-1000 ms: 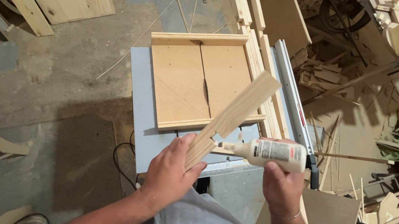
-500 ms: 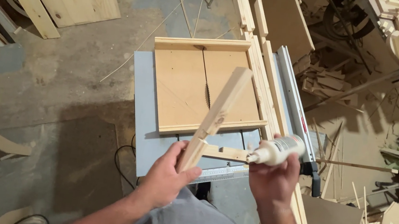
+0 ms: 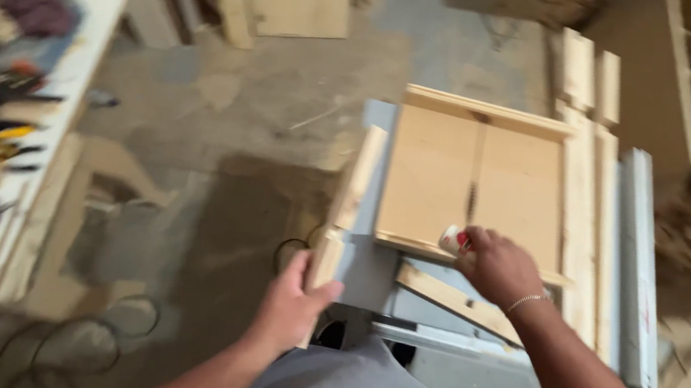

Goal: Applying glue to wooden slats and assembling them into a cross-joint structure using a ruler for alignment.

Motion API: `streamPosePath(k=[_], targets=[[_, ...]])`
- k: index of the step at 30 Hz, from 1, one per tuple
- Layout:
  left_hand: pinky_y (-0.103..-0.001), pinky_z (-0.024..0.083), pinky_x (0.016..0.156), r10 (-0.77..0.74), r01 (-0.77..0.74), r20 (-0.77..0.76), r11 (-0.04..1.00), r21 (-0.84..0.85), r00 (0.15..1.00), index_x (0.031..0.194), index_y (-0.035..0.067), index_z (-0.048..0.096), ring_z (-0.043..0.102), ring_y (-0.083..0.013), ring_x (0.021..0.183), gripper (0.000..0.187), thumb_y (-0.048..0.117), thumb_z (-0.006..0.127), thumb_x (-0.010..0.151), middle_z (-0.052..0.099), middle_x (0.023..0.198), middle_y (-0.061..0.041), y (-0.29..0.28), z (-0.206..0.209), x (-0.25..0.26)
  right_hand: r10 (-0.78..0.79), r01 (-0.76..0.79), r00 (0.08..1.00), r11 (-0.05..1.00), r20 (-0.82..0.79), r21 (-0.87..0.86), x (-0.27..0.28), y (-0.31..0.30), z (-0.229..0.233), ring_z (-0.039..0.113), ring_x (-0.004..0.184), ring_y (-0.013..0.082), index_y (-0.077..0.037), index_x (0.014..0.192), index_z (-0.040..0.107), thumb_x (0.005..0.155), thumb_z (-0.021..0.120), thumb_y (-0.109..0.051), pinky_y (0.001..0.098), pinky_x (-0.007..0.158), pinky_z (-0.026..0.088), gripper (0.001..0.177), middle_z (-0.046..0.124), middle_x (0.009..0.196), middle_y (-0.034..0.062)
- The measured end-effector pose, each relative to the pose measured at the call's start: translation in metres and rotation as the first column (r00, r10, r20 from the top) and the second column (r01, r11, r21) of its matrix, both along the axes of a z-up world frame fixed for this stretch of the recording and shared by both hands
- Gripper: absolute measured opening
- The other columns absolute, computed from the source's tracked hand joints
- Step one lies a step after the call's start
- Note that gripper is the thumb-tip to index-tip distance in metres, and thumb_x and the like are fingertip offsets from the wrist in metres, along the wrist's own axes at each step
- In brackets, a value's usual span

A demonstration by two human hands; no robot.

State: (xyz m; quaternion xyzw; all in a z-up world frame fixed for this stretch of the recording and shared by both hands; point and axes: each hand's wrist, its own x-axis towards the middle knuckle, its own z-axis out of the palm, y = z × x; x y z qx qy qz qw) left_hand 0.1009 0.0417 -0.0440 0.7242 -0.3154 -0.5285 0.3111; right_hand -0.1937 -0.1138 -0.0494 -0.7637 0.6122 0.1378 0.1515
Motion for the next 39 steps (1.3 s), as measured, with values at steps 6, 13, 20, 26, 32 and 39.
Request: streamPosePath(k=[6,13,20,26,32,39], targets=[[-0.032,0.050,0.083,-0.038,0.044,-0.050,0.992,0.120,0.998,0.130,0.028,0.061,0.069,-0.0136,0.099,0.058,0.044,0.070,0.075,0.074,0.116,0.005,0.035,0.013,-0.002,0.433,-0.451,0.806,0.891,-0.404,0.055,0.057,-0.075,-0.057,0.072,0.098,0.0272,-0.022,0.119,0.066,0.097,0.048,-0.024,0.0384,0.075,0.056,0.028,0.073,0.111,0.0036],[-0.027,0.051,0.089,0.143,-0.141,-0.135,0.990,0.023,0.980,0.127,0.022,0.063,0.068,-0.0100,0.100,0.054,0.038,0.071,0.076,0.074,0.113,0.005,0.070,-0.008,0.014,0.555,-0.394,0.519,0.830,-0.650,0.394,0.128,-0.080,-0.058,0.068,0.119,0.0166,-0.027,0.140,0.055,0.108,0.040,-0.026,0.0295,0.087,0.054,0.035,0.067,0.134,-0.0064],[-0.029,0.052,0.081,0.274,-0.266,-0.087,0.959,0.097,0.958,0.131,0.024,0.063,0.070,-0.0111,0.094,0.054,0.037,0.073,0.079,0.075,0.109,0.005,0.081,-0.020,0.035,0.532,-0.241,0.415,0.846,-0.738,0.475,0.137,-0.094,-0.095,0.058,0.132,0.0227,-0.024,0.143,0.058,0.106,0.043,-0.033,0.0405,0.106,0.047,0.040,0.062,0.144,-0.0033],[-0.030,0.052,0.082,0.258,-0.252,-0.041,0.961,0.115,0.965,0.128,0.028,0.065,0.071,-0.0108,0.091,0.052,0.040,0.071,0.078,0.077,0.105,0.008,0.068,-0.012,0.039,0.559,-0.298,0.432,0.829,-0.708,0.472,0.139,-0.086,-0.078,0.063,0.119,0.0199,-0.022,0.139,0.059,0.107,0.042,-0.024,0.0407,0.100,0.048,0.036,0.069,0.129,-0.0059],[-0.030,0.051,0.080,0.151,-0.150,-0.001,0.980,0.128,0.989,0.126,0.031,0.063,0.072,-0.0113,0.091,0.051,0.047,0.069,0.077,0.078,0.106,0.010,0.049,0.008,0.036,0.582,-0.410,0.475,0.810,-0.660,0.418,0.132,-0.079,-0.054,0.068,0.100,0.0125,-0.025,0.121,0.066,0.107,0.040,-0.023,0.0275,0.077,0.049,0.030,0.073,0.112,-0.0081],[-0.029,0.050,0.083,0.182,-0.179,-0.098,0.983,0.040,0.978,0.127,0.023,0.062,0.068,-0.0130,0.092,0.051,0.041,0.067,0.079,0.075,0.108,0.005,0.044,0.024,0.021,0.615,-0.566,0.493,0.764,-0.616,0.310,0.110,-0.076,-0.052,0.068,0.106,0.0165,-0.024,0.127,0.062,0.110,0.040,-0.039,0.0313,0.085,0.052,0.032,0.070,0.118,-0.0042]])
